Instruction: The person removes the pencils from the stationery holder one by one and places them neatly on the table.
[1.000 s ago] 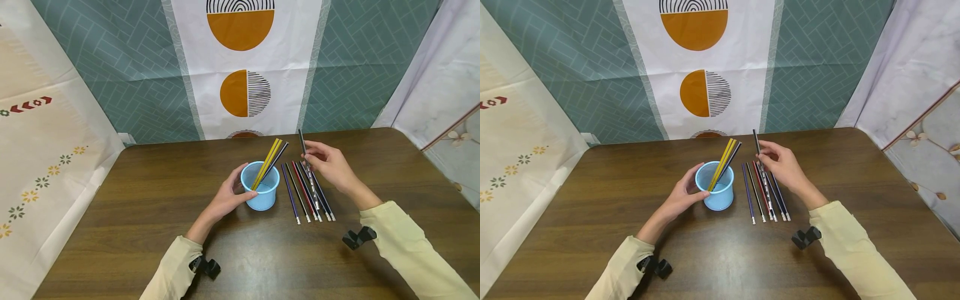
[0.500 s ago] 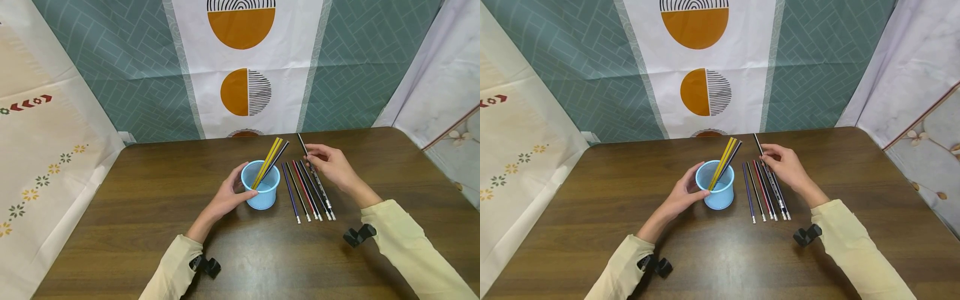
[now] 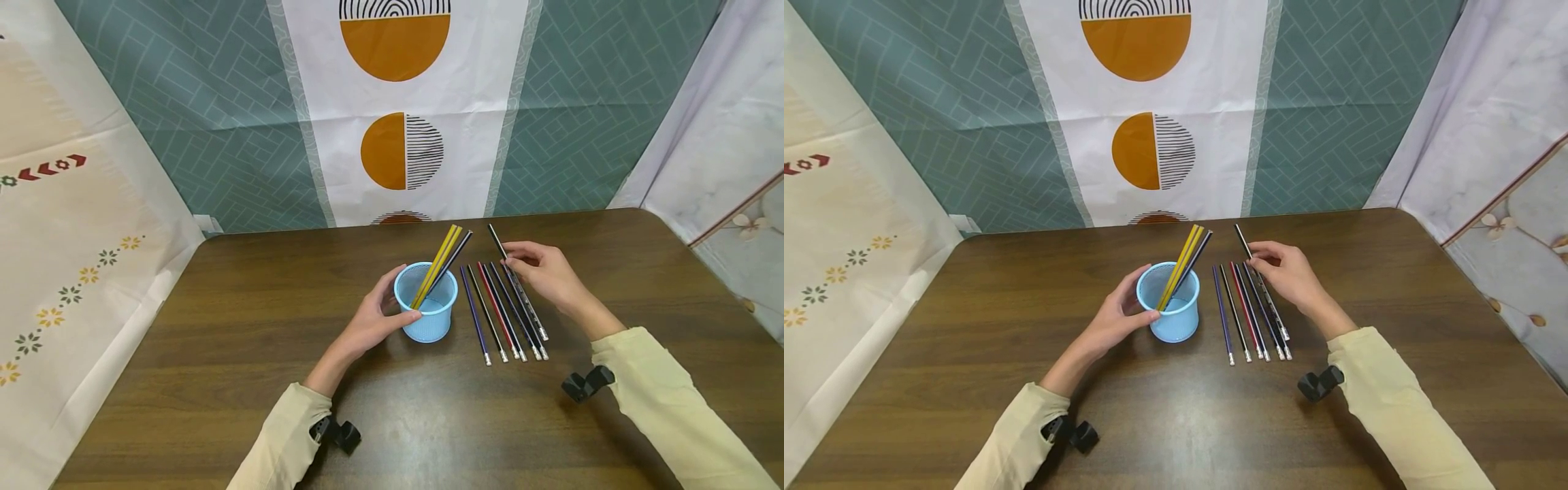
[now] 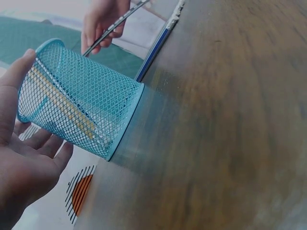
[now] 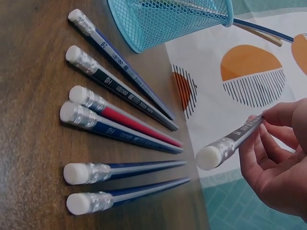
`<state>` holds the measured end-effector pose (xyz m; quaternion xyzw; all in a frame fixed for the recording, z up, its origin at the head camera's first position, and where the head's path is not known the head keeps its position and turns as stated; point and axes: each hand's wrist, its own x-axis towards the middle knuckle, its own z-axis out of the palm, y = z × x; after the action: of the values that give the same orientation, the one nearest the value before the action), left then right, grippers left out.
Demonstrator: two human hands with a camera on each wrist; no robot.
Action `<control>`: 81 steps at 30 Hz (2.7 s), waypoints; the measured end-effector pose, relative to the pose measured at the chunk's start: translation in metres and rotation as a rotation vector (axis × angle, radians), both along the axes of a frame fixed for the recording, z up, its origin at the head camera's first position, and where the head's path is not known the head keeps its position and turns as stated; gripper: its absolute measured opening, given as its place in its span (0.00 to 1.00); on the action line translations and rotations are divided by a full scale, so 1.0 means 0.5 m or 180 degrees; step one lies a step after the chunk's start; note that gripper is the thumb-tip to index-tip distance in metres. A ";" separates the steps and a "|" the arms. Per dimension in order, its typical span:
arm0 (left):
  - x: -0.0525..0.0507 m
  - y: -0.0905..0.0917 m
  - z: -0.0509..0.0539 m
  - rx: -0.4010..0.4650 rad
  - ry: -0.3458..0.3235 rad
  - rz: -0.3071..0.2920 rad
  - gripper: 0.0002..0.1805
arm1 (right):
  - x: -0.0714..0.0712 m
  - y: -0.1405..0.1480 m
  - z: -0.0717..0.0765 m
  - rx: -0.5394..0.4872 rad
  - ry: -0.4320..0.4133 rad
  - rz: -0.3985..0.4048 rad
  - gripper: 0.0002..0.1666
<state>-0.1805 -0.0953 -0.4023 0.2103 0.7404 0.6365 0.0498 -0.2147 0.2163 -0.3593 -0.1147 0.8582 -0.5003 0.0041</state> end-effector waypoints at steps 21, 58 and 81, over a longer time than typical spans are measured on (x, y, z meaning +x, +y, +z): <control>0.001 0.000 0.000 -0.0013 -0.0005 0.0000 0.44 | -0.024 0.055 -0.045 0.0019 -0.0182 -0.0172 0.21; 0.001 0.000 0.000 -0.0003 -0.0013 0.0009 0.43 | -0.014 0.061 -0.084 0.0482 -0.0522 -0.0379 0.20; 0.000 -0.001 0.002 0.0004 0.0005 0.0008 0.44 | -0.011 0.056 -0.093 0.0625 -0.0210 -0.0491 0.17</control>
<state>-0.1808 -0.0958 -0.4013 0.2099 0.7402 0.6369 0.0483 -0.2202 0.2444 -0.4057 -0.0308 0.9088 -0.4161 0.0051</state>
